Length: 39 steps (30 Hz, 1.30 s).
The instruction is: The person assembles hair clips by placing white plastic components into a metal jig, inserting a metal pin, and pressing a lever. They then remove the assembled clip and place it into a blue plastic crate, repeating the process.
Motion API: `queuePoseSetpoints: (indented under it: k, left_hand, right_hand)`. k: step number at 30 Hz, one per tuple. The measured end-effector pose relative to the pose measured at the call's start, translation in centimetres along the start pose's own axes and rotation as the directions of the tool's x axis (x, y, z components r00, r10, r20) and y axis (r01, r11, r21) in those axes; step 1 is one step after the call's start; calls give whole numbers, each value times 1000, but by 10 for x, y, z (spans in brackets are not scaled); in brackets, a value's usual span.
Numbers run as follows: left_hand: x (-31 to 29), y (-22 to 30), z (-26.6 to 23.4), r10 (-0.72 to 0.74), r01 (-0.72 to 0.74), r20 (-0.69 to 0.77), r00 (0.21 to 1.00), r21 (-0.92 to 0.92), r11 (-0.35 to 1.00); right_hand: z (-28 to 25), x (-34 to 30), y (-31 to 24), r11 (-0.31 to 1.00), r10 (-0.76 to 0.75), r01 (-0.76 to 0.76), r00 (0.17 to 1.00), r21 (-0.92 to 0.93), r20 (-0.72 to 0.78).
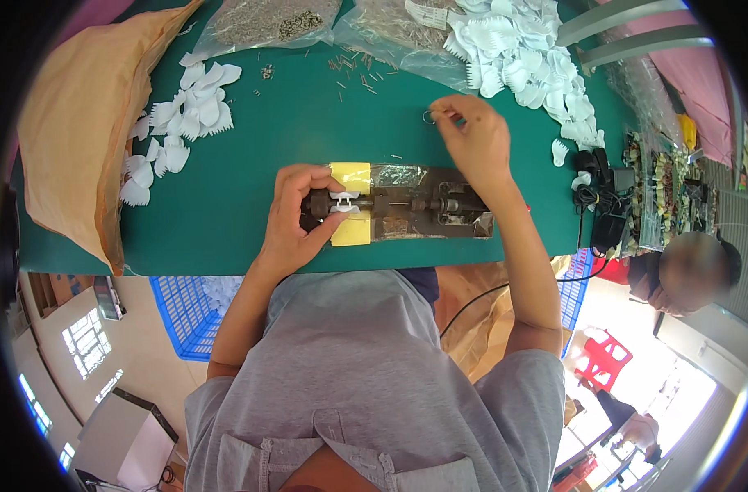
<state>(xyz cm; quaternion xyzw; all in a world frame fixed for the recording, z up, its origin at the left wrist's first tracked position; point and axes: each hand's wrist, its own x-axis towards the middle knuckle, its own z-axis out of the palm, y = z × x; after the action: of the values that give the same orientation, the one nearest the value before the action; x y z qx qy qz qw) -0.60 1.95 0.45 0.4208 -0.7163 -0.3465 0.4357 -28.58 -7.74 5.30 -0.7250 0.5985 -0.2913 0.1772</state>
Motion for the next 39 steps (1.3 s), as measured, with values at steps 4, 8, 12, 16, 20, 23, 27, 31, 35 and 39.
queuePoseSetpoints:
  k: [4,8,12,16,20,23,27,31,35,39]
  left_hand:
    - [1,-2,0,6,-6,10,1000,-6,1000]
    - [1,-3,1,29,-29,5,1000,5,1000]
    - [2,-1,2,16,-16,2,1000,-7,1000]
    - [1,-3,1,19,-19,1,1000,-11,1000]
    - [-1,1,1,-71,72,16,997,-79,994]
    - [-2,-4,0,-22,22,-1,1000,-34,999]
    - [1,-3,0,20,-20,10,1000,17,1000]
    - [-1,-2,2,-52,52,9,999,-62,997]
    - [-2,-1,2,-60,60,9,998,-72,996]
    - [-1,-2,2,-18,18,11,1000,-31,999]
  right_hand:
    - [13,24,-13,999,-42,41,977,6,210]
    - [41,59,-7,992,-126,130,952,4,281]
    - [55,71,-15,976,-24,94,943,-197,331]
    - [54,63,-14,972,-134,198,911,-129,390]
    - [15,33,-36,984,-10,-72,891,164,453]
    - [-1,-1,-56,855,6,-246,885,457,466]
    - [-9,-48,-77,927,-59,-82,931,365,359]
    - [6,-71,-84,937,-6,-60,982,344,188]
    - [20,-69,-76,941,-287,273,957,199,43]
    - [24,-75,-75,953,-266,256,963,158,45]
